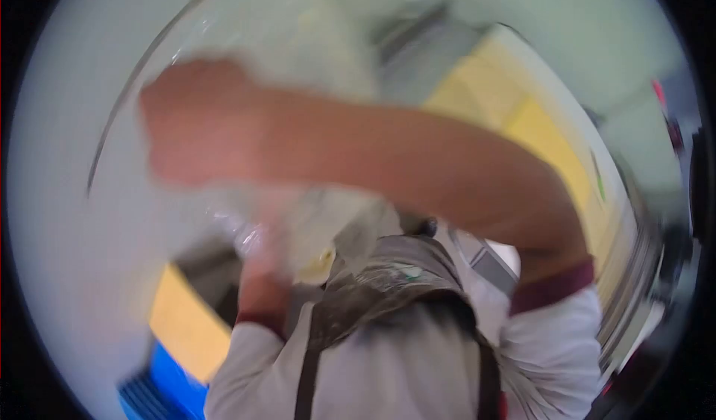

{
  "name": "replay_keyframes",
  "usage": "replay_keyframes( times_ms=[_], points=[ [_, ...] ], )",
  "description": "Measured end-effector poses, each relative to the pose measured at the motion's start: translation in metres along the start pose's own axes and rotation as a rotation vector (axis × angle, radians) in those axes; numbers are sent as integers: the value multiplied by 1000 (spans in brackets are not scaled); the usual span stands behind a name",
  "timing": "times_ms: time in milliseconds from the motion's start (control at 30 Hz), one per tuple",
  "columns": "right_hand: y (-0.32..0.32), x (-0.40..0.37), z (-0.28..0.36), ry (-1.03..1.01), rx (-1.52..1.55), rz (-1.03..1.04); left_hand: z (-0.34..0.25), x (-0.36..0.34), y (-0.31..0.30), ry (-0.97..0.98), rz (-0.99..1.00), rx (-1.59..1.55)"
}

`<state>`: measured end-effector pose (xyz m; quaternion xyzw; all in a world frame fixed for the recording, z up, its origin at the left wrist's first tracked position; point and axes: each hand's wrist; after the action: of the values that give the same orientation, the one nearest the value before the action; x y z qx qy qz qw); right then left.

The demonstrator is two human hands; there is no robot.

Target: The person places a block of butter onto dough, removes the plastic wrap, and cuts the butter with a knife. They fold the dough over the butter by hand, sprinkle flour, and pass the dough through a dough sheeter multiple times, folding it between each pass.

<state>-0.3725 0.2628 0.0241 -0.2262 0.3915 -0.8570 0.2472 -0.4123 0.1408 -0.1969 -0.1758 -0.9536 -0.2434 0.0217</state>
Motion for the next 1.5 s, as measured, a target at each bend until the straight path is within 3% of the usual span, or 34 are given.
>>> replay_keyframes(
  times_ms=[67,100,133,167,267,300,333,367,433,500,533,567,600,667,767,867,933,1000,1100,1133,1200,1267,1333,1433,1500],
  points=[
    [3,19,0,-45,-198,33,29,-21,-27,4,-63,-46],
    [5,22,1,81,-147,88,48,-38,-44,5,-172,-66],
    [18,18,-14,10,-96,-27,74,-61,-63,4,-380,-94],
    [29,8,-33,42,-8,-54,109,-89,-78,-1,-680,-92],
    [70,-42,-100,207,310,-46,131,-234,-110,1,-1471,-441],
    [93,-64,-125,324,437,-86,144,-296,-113,60,-1544,-463],
    [115,-90,-151,442,545,-80,172,-372,-132,95,-1810,-437],
    [131,-115,-166,582,566,-36,202,-446,-149,-10,-1981,-117],
    [171,-166,-192,731,672,-3,230,-532,-159,227,-1817,151],
    [187,-195,-191,899,723,70,268,-546,-168,-334,-1614,625],
    [195,-201,-189,907,749,81,277,-528,-165,-533,-1391,917],
    [203,-208,-186,920,776,90,285,-509,-161,-661,-1160,1216],
    [211,-212,-185,934,803,91,273,-456,-148,-687,-809,1558],
    [220,-211,-182,941,813,102,234,-361,-139,-1185,-407,1482],
    [231,-210,-178,970,749,131,258,-335,-189,-1369,94,1687],
    [250,-217,-188,1013,692,135,280,-324,-237,-1381,228,1658],
    [265,-229,-196,1051,679,132,306,-312,-264,-1274,215,1738],
    [279,-243,-200,1093,674,137,323,-280,-273,-1137,-86,1648],
    [291,-250,-198,1184,726,123,336,-265,-260,-929,-300,1501],
    [295,-252,-197,1180,711,129,348,-292,-263,-810,-189,1572],
    [301,-254,-194,1163,678,134,339,-336,-257,-832,-14,1558],
    [300,-249,-192,1149,664,189,301,-359,-244,-1174,312,1519],
    [301,-246,-193,1141,664,227,274,-378,-248,-1364,852,1493],
    [309,-245,-193,1132,672,252,233,-360,-232,-1576,1098,1388],
    [315,-241,-192,1100,670,245,240,-350,-232,-1630,810,1469]
  ],
)
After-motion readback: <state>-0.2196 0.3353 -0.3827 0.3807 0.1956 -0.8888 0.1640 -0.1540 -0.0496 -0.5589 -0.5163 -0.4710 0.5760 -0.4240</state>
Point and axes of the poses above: each hand's wrist, its own x-axis towards the middle knuckle, its own y-axis out of the palm, z = x × y, and after that the axes turned 3 degrees about z, right-handed
